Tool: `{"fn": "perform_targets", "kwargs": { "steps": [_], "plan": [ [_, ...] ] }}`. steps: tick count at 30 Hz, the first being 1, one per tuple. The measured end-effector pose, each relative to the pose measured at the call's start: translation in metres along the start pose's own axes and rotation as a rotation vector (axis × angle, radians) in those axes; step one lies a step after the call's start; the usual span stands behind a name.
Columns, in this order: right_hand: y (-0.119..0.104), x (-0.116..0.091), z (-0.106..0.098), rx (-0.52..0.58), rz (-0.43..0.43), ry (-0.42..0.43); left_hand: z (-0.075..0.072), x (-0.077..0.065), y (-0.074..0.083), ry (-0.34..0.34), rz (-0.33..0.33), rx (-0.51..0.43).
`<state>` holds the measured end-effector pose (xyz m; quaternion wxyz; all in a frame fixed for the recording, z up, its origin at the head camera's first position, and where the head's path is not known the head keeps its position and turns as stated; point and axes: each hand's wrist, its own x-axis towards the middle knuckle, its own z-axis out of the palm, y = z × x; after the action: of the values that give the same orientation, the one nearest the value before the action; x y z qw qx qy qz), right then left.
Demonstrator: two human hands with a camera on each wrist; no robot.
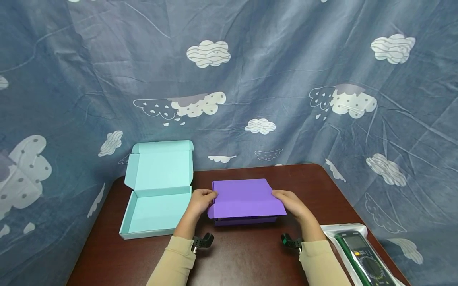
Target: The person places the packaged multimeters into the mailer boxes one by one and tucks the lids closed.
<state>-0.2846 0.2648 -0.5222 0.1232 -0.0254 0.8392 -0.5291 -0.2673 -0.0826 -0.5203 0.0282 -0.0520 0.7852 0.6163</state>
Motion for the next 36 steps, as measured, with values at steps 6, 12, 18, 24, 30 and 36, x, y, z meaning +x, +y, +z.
{"fn": "perform_targets", "kwargs": {
  "steps": [6, 12, 18, 24, 30, 36],
  "plan": [
    [-0.001, -0.005, 0.004, -0.136, -0.025, 0.047, 0.003, -0.003, -0.004, 0.003, 0.012, 0.007],
    [0.006, -0.008, 0.009, -0.163, -0.047, 0.081, 0.008, -0.005, -0.005, 0.044, 0.008, 0.131],
    [0.015, -0.009, 0.013, -0.122, -0.028, 0.109, 0.013, -0.006, -0.011, 0.077, 0.019, 0.195],
    [0.019, -0.01, 0.018, -0.042, -0.006, 0.125, 0.018, -0.007, -0.014, 0.107, 0.041, 0.226],
    [0.022, -0.01, 0.023, 0.013, -0.016, 0.138, 0.02, -0.008, -0.017, 0.116, 0.015, 0.226],
    [0.025, -0.009, 0.027, 0.018, -0.001, 0.166, 0.023, -0.009, -0.019, 0.137, 0.016, 0.229]
  ]
}}
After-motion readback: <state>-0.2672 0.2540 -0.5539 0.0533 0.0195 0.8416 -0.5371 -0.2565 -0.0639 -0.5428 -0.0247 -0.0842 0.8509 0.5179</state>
